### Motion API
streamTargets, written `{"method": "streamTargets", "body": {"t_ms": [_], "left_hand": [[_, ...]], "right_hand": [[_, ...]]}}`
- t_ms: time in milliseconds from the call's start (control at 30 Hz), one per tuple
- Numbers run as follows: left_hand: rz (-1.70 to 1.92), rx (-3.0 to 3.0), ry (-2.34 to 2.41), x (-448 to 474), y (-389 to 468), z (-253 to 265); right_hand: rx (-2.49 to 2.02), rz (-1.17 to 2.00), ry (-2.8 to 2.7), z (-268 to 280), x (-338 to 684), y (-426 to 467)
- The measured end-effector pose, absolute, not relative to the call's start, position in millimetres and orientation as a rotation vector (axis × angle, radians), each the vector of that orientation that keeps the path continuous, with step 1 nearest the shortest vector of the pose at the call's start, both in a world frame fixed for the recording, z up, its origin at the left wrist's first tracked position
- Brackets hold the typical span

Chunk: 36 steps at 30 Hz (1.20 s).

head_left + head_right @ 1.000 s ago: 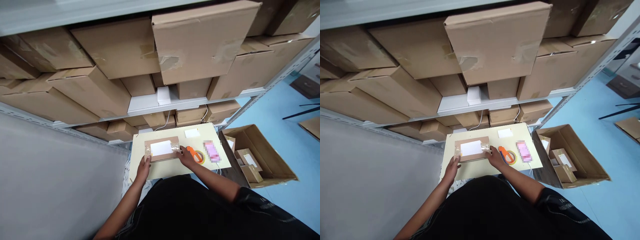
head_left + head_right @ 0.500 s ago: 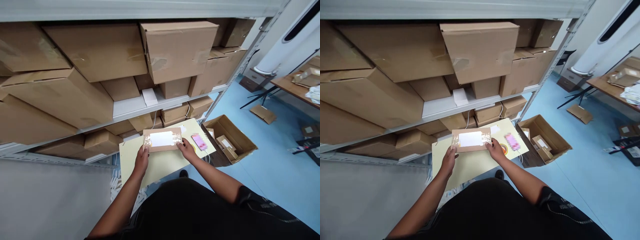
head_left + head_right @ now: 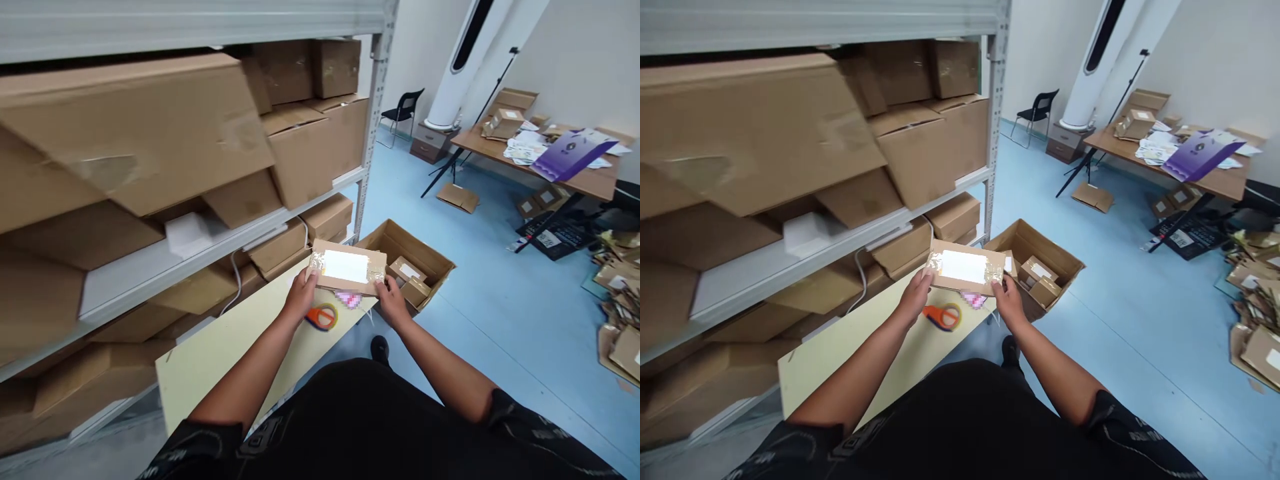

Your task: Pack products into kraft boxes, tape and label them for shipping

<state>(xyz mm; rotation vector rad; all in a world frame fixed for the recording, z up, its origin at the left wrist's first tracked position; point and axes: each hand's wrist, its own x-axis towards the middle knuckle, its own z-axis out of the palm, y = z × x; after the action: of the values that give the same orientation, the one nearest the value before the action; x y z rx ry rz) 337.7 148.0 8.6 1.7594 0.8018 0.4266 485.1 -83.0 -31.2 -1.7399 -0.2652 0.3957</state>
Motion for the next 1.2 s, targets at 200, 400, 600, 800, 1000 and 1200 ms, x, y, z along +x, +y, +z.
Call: {"method": "streamTargets", "body": {"t_ms": [200,400,600,800,1000,1200], "left_hand": [[0.24,1.822,0.706,516.0,92.2,-1.6],[0.053,1.821,0.581,649.2,48.8,-28.7],[-0.129,1.928,0.643,705.5,45.6,-58.0],[-0.054,1.975,0.683,680.6,70.7,-68.7],[0.114,1.795,0.886,597.6,97.2,-62.6],[0.353,1.626,1.142,490.6,86.7,-40.4]], "right_hand": [[-1.752,0.347,-0.038,-55.8,609.7,-160.4],[-1.883,0.288,0.132,-66.7,689.0,-222.1],[-2.125,0.375,0.213,-93.3,720.7,-244.8],[-2.177,0.475,0.191,-135.5,721.9,-266.5],[-2.143,0.625,-0.005,-153.1,731.1,-248.8],[-2.076,0.778,-0.318,-140.0,743.3,-186.2]]}}
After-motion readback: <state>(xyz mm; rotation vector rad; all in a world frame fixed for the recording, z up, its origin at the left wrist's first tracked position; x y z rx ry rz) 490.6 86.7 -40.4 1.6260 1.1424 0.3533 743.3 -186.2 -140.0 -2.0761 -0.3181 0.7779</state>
